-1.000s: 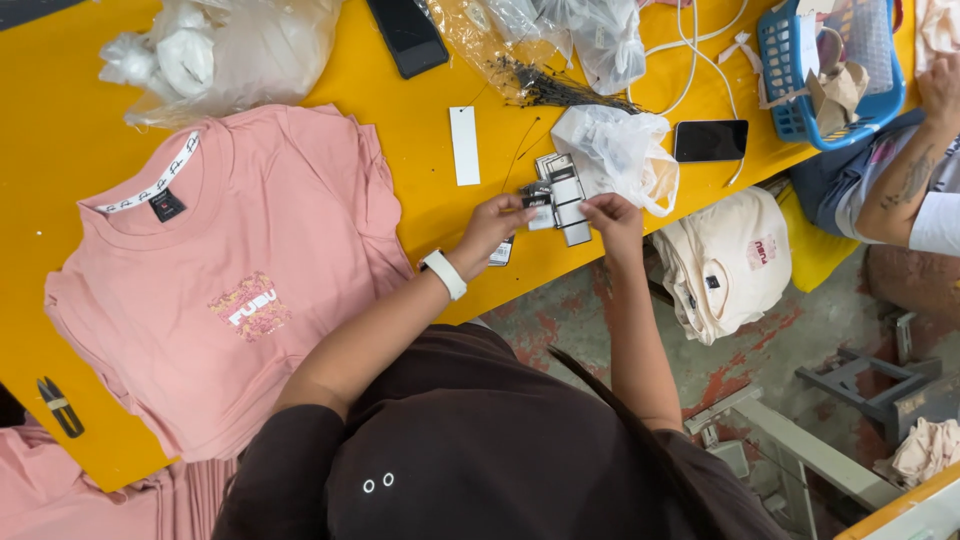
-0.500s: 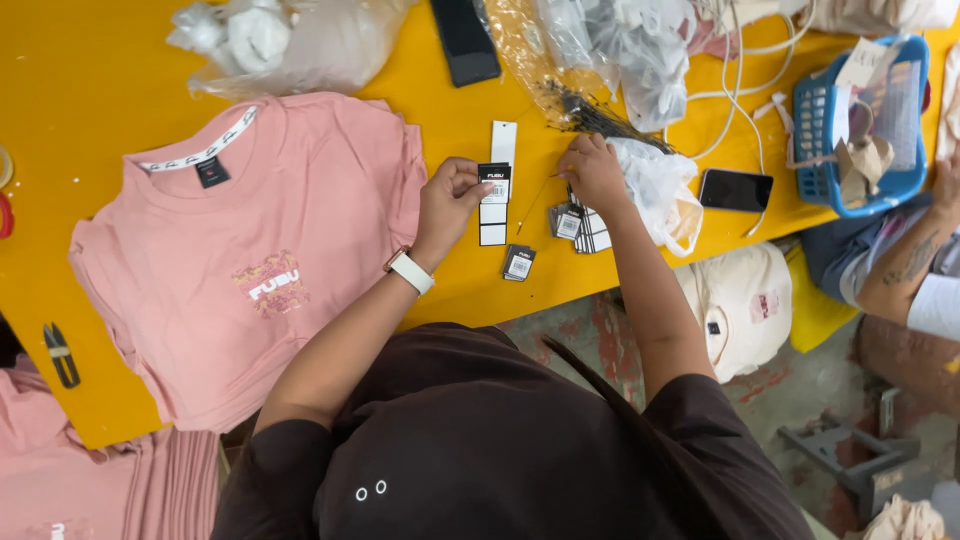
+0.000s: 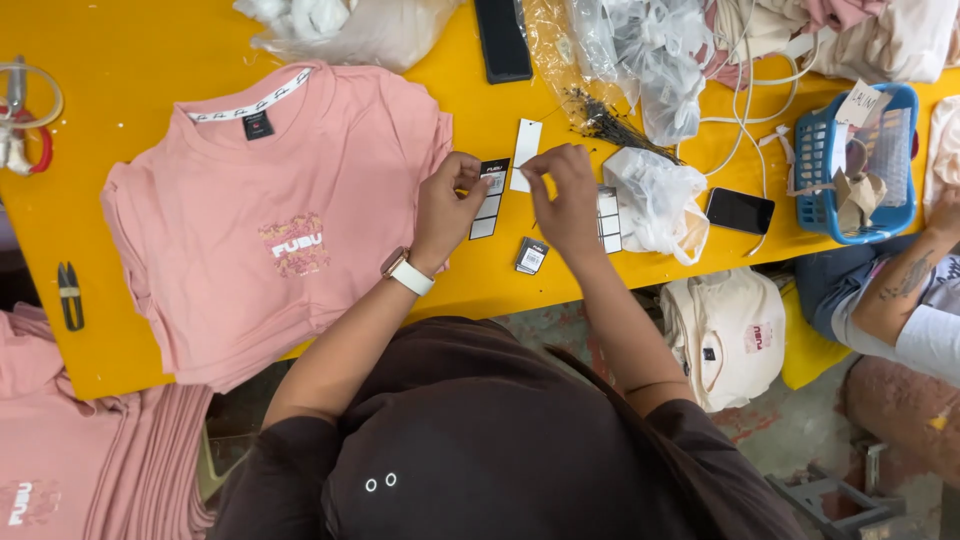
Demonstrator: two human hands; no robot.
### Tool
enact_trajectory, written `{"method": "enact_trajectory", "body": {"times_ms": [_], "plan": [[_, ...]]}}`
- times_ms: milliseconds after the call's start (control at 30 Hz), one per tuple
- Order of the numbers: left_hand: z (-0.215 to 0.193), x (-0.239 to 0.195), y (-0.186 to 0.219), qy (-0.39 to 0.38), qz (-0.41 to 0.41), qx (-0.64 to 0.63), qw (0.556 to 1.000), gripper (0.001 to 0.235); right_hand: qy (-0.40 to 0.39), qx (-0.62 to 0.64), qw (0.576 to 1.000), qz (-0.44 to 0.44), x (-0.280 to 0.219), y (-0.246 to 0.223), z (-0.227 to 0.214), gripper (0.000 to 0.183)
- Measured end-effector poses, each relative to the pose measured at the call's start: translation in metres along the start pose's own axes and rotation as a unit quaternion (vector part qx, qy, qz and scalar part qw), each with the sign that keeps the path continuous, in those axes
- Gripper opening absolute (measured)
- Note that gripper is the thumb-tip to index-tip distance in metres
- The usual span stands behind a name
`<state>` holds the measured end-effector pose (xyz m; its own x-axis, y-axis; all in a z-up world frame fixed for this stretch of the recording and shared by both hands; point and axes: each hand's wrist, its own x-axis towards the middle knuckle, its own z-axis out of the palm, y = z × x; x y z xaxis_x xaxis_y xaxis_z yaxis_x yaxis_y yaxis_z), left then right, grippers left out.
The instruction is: The person attaches tags to the neck area of pink t-shirts on a yellow table. They repeatedly pick up a shirt, attach a tag, and then move the shirt to a stack on the left side of the table.
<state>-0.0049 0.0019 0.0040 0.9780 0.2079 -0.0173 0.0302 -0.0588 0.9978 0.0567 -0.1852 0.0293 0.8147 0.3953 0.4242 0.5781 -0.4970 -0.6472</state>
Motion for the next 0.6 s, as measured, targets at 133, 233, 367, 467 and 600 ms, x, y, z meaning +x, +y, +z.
{"method": "enact_trajectory", "body": {"times_ms": [133,233,367,467,600], "plan": [[-0.01,-0.018,0.002,0.02,0.012,0.01,1.0,0.02,0.045,-0.058,0.993,-0.093,-0.005,-0.031,0.024,0.01],[-0.022,-0.032,0.008,0.029,0.011,0.002,1.0,0.02,0.044,-0.075,0.988,-0.125,-0.005,-0.048,0.034,0.011],[-0.041,-0.045,0.018,0.034,0.014,0.017,0.999,0.018,0.041,-0.095,0.982,-0.156,-0.01,-0.062,0.053,0.013],[-0.056,-0.054,0.02,0.049,0.04,0.034,0.997,0.015,0.056,-0.098,0.98,-0.162,-0.014,-0.072,0.072,0.014],[-0.079,-0.064,0.017,0.062,0.066,0.066,0.994,0.015,0.061,-0.07,0.987,-0.128,-0.022,-0.085,0.104,0.013]]}}
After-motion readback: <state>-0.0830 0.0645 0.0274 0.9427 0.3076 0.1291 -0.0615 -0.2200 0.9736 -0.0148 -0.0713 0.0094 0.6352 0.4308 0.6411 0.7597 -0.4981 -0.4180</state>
